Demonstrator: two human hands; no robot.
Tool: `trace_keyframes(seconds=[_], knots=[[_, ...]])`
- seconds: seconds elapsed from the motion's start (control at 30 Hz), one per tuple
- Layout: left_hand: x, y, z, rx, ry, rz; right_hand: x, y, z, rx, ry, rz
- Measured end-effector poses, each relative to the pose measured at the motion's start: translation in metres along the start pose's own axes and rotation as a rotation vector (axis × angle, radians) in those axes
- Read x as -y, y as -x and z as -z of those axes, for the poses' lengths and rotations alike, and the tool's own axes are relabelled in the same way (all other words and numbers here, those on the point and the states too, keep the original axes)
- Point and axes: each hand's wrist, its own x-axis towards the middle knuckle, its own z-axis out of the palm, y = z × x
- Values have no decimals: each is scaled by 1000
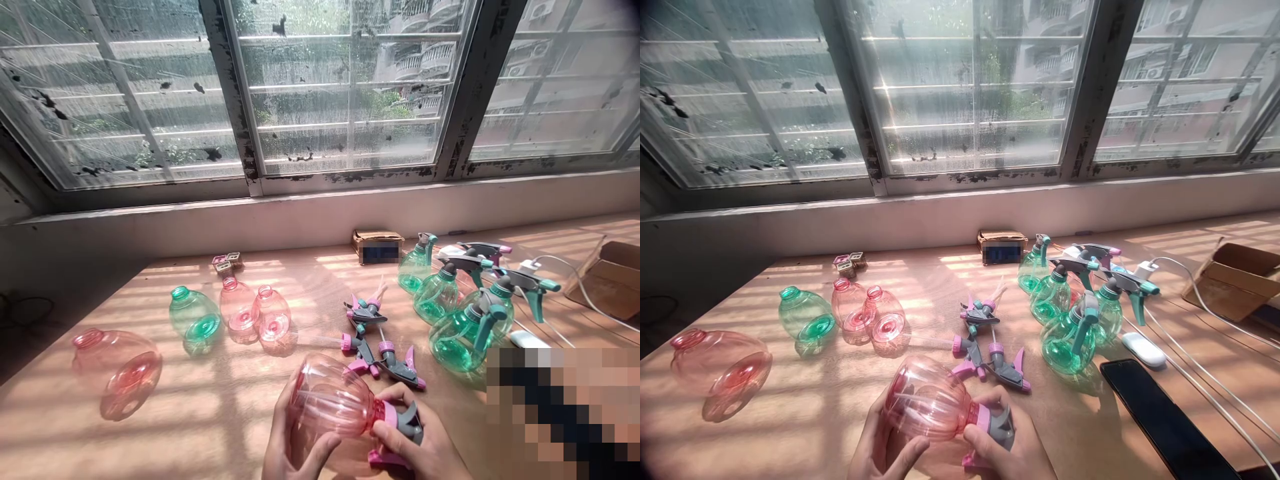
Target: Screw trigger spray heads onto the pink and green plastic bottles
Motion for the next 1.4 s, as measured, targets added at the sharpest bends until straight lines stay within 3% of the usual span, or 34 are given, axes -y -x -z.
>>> trace_keyframes(seconds=[0.17, 0.33, 0.53, 0.73, 0.97, 1.1, 1.4], knots=[[8, -3, 7, -2, -54, -10, 0, -1, 1, -41, -35, -29], [5, 3, 1, 4, -11, -13, -4, 1, 2, -3, 41, -50], [2, 3, -3, -59, -44, 2, -14, -4, 8, 32, 106, 37], [7, -4, 7, -38, -136, -142, -6, -4, 5, -1, -3, 41], [6, 4, -2, -30, -8, -56, -4, 0, -1, -12, 22, 44], [4, 0, -1, -92, -50, -78, -4, 0, -1, -10, 36, 79], [8, 3, 1, -40, -48, -98, 0, 1, 3, -61, -72, 39]])
